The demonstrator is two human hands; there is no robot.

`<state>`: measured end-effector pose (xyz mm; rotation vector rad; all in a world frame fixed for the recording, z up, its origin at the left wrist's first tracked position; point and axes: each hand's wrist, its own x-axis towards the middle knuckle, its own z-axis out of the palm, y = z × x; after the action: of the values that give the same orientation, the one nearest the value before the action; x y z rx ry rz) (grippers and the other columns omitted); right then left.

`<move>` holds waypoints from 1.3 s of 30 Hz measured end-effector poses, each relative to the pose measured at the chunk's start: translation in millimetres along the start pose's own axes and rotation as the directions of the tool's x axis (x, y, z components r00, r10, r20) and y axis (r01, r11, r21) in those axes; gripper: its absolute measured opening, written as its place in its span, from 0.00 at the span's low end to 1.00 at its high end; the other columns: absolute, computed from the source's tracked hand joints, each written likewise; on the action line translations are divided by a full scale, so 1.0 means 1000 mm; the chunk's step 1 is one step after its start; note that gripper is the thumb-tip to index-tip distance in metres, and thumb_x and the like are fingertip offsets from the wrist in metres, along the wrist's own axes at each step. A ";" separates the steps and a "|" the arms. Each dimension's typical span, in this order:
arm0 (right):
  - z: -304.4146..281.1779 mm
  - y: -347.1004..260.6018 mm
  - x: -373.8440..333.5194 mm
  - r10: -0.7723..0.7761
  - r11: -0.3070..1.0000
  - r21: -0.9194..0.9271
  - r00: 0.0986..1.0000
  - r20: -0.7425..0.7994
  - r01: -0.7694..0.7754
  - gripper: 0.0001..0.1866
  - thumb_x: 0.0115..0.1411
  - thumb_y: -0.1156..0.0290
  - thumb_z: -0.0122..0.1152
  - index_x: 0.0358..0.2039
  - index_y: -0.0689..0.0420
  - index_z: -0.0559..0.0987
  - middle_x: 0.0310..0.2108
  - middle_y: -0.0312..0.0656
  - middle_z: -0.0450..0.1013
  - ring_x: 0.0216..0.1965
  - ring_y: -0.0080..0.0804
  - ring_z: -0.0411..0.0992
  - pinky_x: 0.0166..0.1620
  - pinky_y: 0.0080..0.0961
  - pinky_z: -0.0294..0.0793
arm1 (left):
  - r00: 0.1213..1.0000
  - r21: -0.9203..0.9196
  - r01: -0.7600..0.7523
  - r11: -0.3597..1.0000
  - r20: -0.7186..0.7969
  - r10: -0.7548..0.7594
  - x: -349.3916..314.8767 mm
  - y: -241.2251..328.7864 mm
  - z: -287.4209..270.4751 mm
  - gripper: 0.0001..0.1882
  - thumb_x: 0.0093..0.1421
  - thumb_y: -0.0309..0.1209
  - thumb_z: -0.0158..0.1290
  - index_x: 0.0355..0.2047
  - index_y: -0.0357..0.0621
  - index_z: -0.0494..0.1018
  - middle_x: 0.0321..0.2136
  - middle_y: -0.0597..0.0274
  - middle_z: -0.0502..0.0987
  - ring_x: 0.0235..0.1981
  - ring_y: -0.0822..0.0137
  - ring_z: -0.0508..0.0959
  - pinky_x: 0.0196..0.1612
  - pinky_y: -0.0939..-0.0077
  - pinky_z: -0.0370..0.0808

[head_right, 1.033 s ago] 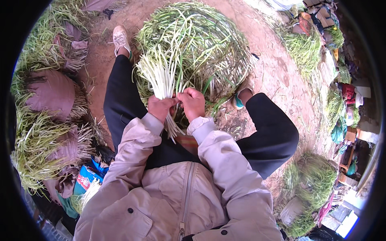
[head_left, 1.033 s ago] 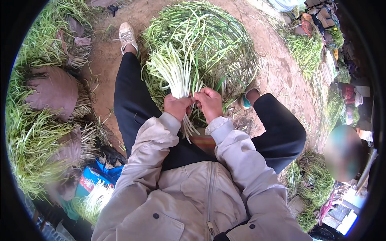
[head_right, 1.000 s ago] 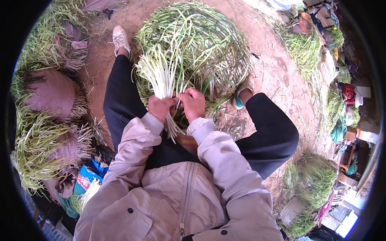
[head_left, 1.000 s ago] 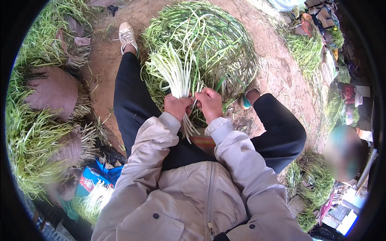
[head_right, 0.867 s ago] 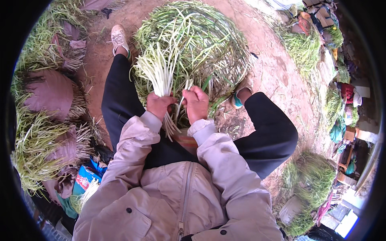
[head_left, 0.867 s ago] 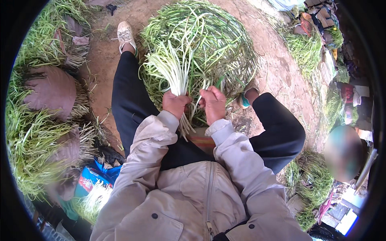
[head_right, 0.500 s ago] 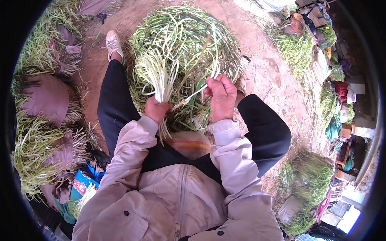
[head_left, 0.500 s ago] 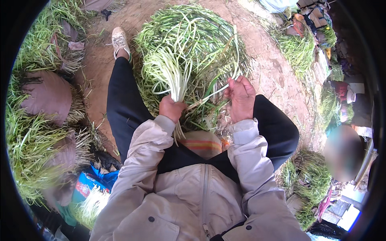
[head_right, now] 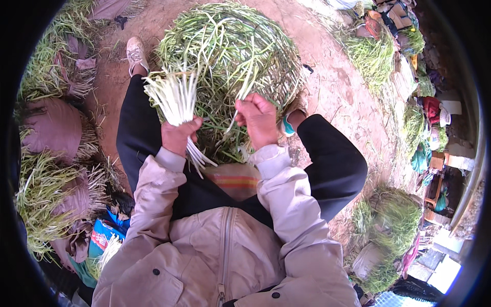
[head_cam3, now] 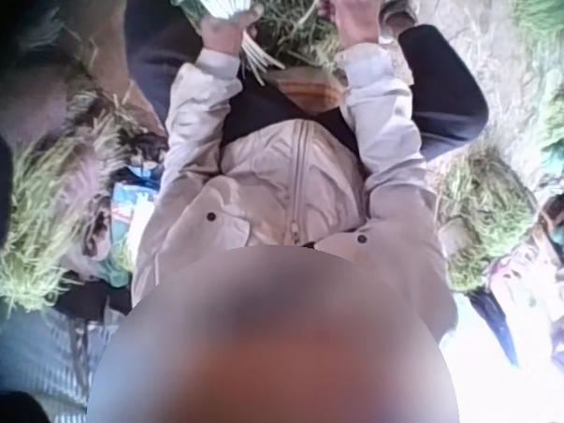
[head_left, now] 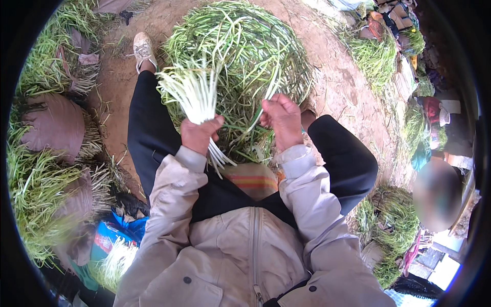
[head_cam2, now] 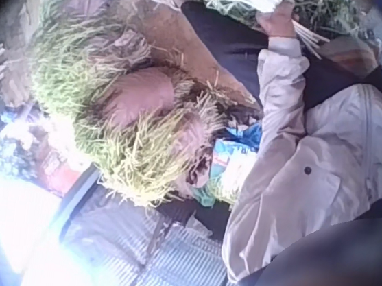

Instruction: The person sits on the ground and gathers long green grass stalks into a bundle, aligning them and securing the bundle with a rubber band. The person repeats this process to form multiple bundles.

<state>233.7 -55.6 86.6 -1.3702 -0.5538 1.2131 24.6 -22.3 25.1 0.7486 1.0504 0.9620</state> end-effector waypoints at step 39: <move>-0.002 0.063 -0.015 0.090 0.908 -0.417 0.953 0.289 0.041 0.06 0.56 0.74 0.64 0.33 0.61 0.79 0.26 0.34 0.75 0.28 0.20 0.71 0.34 0.21 0.71 | 0.980 -0.233 0.201 0.952 0.047 -0.196 0.002 -0.009 0.009 0.12 0.53 0.16 0.63 0.38 0.33 0.76 0.27 0.57 0.79 0.21 0.64 0.81 0.23 0.73 0.80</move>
<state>209.9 -83.1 33.2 -1.5571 -1.0681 1.3896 36.2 -24.5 20.1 0.4472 0.9508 0.8834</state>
